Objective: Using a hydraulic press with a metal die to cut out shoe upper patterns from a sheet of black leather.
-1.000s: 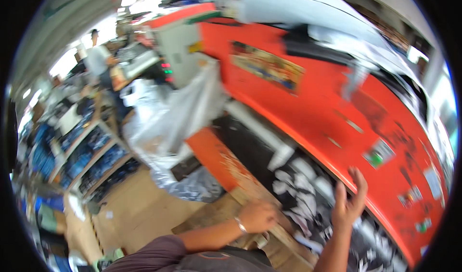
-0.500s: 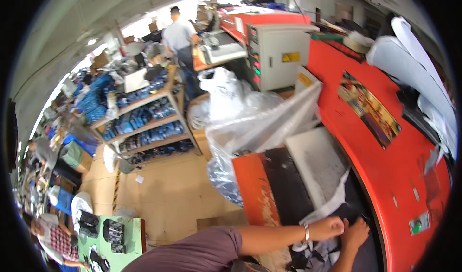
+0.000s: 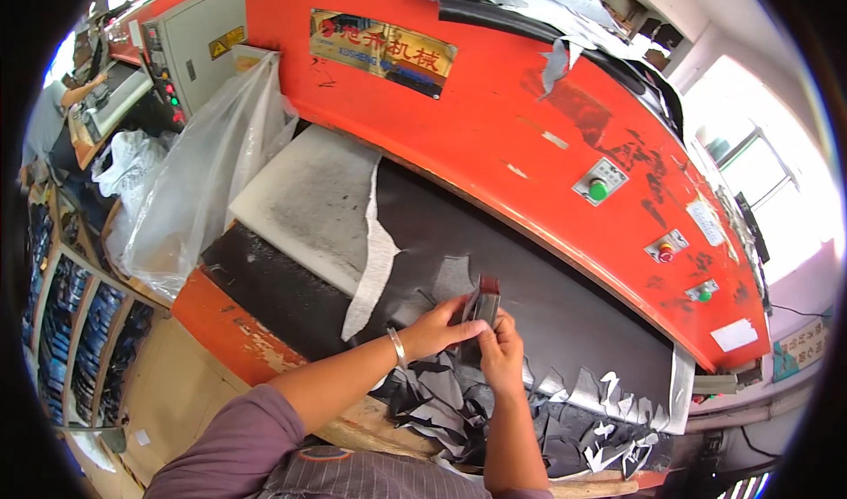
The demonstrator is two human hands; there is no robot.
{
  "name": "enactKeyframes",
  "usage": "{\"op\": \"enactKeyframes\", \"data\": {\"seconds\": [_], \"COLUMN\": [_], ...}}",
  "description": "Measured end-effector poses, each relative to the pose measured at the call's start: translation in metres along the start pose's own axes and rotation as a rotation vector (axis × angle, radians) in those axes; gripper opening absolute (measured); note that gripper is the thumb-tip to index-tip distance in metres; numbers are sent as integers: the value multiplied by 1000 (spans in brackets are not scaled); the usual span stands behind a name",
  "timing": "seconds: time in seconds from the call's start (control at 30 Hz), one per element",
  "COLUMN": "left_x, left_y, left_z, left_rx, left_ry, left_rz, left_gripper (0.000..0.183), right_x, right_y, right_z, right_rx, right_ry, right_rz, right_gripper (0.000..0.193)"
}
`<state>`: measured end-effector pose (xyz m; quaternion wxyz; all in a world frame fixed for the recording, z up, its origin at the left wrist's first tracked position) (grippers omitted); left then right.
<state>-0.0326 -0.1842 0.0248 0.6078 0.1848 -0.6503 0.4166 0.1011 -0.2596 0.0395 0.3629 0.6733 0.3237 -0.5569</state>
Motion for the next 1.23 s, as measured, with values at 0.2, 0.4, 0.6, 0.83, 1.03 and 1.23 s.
{"op": "enactKeyframes", "data": {"seconds": [0.2,0.4,0.6,0.83,1.03,1.23], "left_x": [-13,23,79,42,13,7], "left_y": [24,73,71,98,90,78], "left_z": [23,65,42,-73,-140,-165], "left_rx": [73,-77,233,426,694,573], "left_ry": [-11,11,-10,-435,-542,-370], "left_rz": [-369,-943,-697,-861,-1307,-1372], "left_gripper": [33,47,39,40,57,48], "right_x": [-45,-83,-31,5,58,73], "right_y": [7,32,11,-2,4,-12], "right_z": [12,-63,-140,-198,-163,-168], "right_rx": [-205,-388,-641,-515,-123,-62], "right_ry": [-282,714,1222,1231,305,374], "right_rz": [-113,790,978,868,702,972], "right_gripper": [10,20,16,24,104,113]}}
Point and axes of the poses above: each hand's wrist, its own z-axis away from the middle knuckle, its own y-axis out of the back of the hand, x = y × z, the point moved 3 cm from there along -z, towards the middle knuckle, and after that the axes turned 14 degrees about x, right-handed, at the moved point
